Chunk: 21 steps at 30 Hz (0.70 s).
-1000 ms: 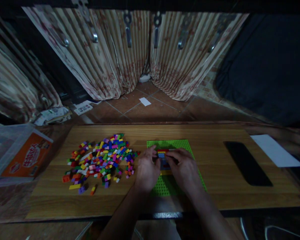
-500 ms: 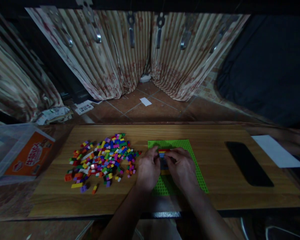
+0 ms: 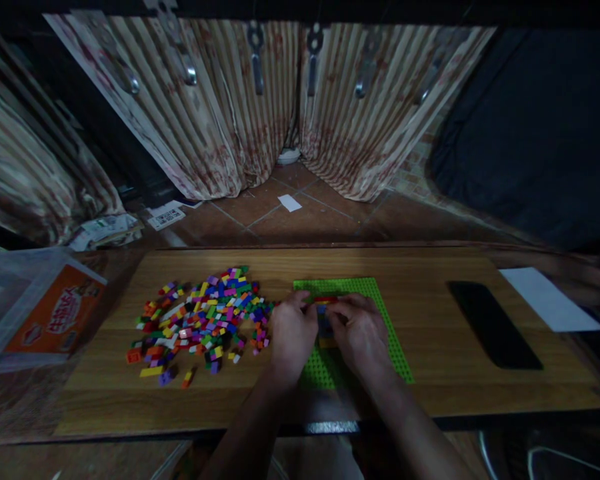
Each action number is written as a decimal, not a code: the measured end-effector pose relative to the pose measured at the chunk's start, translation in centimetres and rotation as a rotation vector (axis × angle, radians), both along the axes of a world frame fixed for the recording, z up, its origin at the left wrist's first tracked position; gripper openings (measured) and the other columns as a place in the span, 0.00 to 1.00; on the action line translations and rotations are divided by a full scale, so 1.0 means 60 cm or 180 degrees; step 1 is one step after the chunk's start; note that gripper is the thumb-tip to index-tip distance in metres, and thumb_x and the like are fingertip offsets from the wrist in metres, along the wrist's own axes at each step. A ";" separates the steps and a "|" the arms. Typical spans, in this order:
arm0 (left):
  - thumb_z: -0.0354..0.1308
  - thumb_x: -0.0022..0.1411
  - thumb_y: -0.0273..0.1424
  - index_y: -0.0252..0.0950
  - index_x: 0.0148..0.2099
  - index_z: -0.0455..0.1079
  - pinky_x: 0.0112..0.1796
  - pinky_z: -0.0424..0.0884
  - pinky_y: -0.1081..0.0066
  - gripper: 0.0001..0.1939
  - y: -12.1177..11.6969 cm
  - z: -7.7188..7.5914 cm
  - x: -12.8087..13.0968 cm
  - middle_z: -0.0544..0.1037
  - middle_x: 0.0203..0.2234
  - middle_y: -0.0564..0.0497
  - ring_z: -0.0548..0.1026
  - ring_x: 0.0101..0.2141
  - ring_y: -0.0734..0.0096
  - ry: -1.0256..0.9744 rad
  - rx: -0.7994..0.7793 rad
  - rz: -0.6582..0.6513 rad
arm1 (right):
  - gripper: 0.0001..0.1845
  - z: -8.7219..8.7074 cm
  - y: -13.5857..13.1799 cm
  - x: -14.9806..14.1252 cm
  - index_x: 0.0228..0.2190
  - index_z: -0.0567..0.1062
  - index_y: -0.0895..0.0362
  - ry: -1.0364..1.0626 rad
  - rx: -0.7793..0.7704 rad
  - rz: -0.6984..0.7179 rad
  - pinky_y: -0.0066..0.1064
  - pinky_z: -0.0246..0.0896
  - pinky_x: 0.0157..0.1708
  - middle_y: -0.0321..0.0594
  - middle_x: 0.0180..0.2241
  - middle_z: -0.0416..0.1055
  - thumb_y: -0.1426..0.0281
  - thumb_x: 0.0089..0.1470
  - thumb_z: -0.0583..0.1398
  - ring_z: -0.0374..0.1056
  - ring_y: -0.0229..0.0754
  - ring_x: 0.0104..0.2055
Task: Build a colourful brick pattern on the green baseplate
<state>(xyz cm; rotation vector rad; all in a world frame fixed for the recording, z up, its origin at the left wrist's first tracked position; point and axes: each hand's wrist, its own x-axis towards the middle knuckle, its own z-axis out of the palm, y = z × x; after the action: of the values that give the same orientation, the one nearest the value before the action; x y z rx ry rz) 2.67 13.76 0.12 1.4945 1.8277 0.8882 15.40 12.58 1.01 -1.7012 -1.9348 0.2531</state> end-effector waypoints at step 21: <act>0.53 0.60 0.29 0.33 0.47 0.72 0.35 0.73 0.69 0.13 -0.005 0.007 -0.019 0.81 0.32 0.45 0.79 0.33 0.65 -0.0178 0.0142 -0.0089 | 0.13 0.000 0.002 0.028 0.32 0.80 0.55 0.0832 0.0225 -0.0273 0.37 0.63 0.40 0.44 0.35 0.75 0.64 0.56 0.57 0.69 0.45 0.38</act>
<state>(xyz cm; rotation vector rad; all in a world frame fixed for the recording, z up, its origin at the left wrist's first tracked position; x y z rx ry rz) 1.56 13.49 0.52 1.5036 1.7535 0.9535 17.07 12.70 1.03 -1.6131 -1.6584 0.3518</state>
